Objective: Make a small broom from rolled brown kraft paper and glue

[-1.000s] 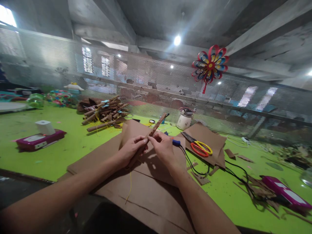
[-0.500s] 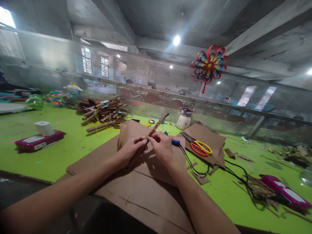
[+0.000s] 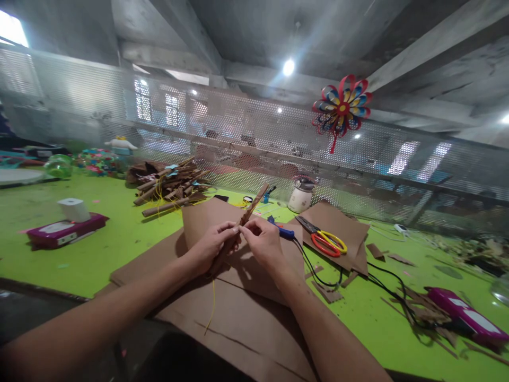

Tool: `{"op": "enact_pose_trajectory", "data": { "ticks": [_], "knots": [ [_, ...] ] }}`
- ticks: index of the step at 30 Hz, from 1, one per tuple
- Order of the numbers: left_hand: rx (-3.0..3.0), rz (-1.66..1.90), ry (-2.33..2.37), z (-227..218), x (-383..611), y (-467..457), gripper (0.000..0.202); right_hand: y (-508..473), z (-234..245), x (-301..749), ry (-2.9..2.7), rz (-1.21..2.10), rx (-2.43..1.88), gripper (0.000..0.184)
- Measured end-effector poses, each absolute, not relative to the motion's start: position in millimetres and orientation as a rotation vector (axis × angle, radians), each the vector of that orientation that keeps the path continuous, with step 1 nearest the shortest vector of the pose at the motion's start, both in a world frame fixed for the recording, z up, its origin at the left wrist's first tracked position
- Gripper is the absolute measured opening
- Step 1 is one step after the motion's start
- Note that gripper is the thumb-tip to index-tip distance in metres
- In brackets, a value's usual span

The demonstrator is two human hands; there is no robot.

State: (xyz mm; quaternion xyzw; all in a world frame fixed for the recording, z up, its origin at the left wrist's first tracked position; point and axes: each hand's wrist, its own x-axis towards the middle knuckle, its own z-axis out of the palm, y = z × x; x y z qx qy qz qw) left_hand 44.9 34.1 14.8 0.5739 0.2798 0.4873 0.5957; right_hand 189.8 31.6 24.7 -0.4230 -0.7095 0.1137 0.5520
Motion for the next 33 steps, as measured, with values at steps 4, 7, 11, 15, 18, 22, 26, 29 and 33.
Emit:
{"op": "enact_pose_trajectory", "data": {
  "ticks": [4, 7, 11, 15, 18, 22, 26, 29, 33],
  "knots": [
    [1.234, 1.124, 0.586, 15.5, 42.4, 33.7, 0.020, 24.6, 29.4, 189.1, -1.686, 0.257, -1.011, 0.024],
    [1.173, 1.135, 0.552, 15.7, 41.5, 34.0, 0.023, 19.8, 34.4, 190.4, -1.696, 0.236, -1.050, 0.029],
    [1.179, 1.170, 0.555, 15.1, 41.5, 35.8, 0.029, 22.2, 33.7, 192.4, -1.671, 0.187, -1.100, 0.032],
    [1.121, 1.136, 0.514, 17.3, 39.2, 37.1, 0.025, 29.3, 27.6, 193.1, -1.632, 0.172, -1.120, 0.033],
    [1.067, 1.111, 0.484, 21.2, 36.4, 36.9, 0.024, 31.7, 25.2, 193.1, -1.640, 0.206, -1.155, 0.033],
    [1.021, 1.090, 0.434, 25.5, 34.9, 35.1, 0.023, 29.2, 27.2, 191.1, -1.704, 0.278, -1.166, 0.031],
    [0.985, 1.122, 0.447, 27.4, 35.1, 34.0, 0.022, 16.5, 37.6, 185.3, -1.812, 0.421, -1.150, 0.032],
    [0.954, 1.147, 0.488, 26.8, 34.2, 35.9, 0.021, 3.6, 46.1, 179.8, -1.872, 0.437, -1.203, 0.031],
    [0.920, 1.112, 0.452, 23.7, 32.3, 39.7, 0.021, -0.8, 39.8, 171.6, -1.936, 0.426, -1.168, 0.029]
  ]
}}
